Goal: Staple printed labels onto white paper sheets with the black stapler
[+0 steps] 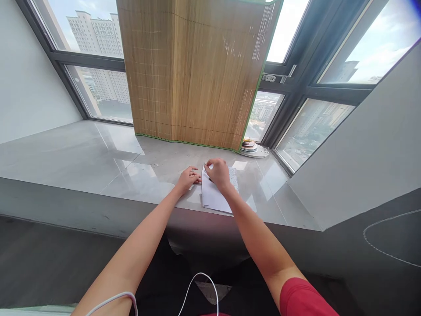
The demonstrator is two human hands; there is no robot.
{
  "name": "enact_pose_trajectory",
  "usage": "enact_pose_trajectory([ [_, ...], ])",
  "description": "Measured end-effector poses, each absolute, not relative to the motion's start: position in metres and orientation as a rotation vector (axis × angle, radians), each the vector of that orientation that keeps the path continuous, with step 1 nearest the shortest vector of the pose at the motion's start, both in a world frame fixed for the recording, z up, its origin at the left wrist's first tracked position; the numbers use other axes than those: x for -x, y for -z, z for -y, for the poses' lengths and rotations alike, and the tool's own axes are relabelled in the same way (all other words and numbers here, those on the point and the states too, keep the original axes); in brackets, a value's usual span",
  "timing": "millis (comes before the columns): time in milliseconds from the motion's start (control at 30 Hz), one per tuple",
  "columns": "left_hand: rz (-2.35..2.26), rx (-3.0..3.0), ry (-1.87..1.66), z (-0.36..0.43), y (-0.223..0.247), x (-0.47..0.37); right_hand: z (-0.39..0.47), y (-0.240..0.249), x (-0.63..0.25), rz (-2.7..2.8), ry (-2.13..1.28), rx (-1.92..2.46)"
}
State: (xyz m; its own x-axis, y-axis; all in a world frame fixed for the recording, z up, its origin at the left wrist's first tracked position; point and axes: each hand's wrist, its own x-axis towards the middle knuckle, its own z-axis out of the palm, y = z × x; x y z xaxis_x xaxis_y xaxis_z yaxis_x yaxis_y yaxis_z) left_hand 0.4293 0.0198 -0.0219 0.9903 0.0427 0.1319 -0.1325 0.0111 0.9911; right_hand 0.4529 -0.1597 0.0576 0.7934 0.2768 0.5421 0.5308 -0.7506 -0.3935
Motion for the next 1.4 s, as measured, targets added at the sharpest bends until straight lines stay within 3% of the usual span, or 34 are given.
enact_pose_trajectory([
  [100,0.065,-1.581,-0.138,-0.019,0.025,-0.434,0.227,-0.050,-0.490,0.461,0.738,2.510],
  [333,0.087,-1.610,-0.130,-0.019,0.028,-0.436,0.346,-0.008,-0.576,-0.171,0.504,2.660],
  [533,0.071,-1.620,-0.131,-0.018,0.020,-0.431,0.357,0.024,-0.595,-0.149,0.447,2.606],
  [1033,-0.056,-1.725,-0.204,-0.019,0.023,-0.434,0.371,0.041,-0.578,-0.241,0.466,2.345],
  [1200,-0.251,-2.182,-0.355,-0.045,0.017,-0.474,0.374,0.040,-0.590,-0.176,0.402,2.286],
  [1400,-0.180,-2.356,-0.418,-0.072,0.005,-0.544,0.381,0.045,-0.593,0.043,0.323,2.277],
])
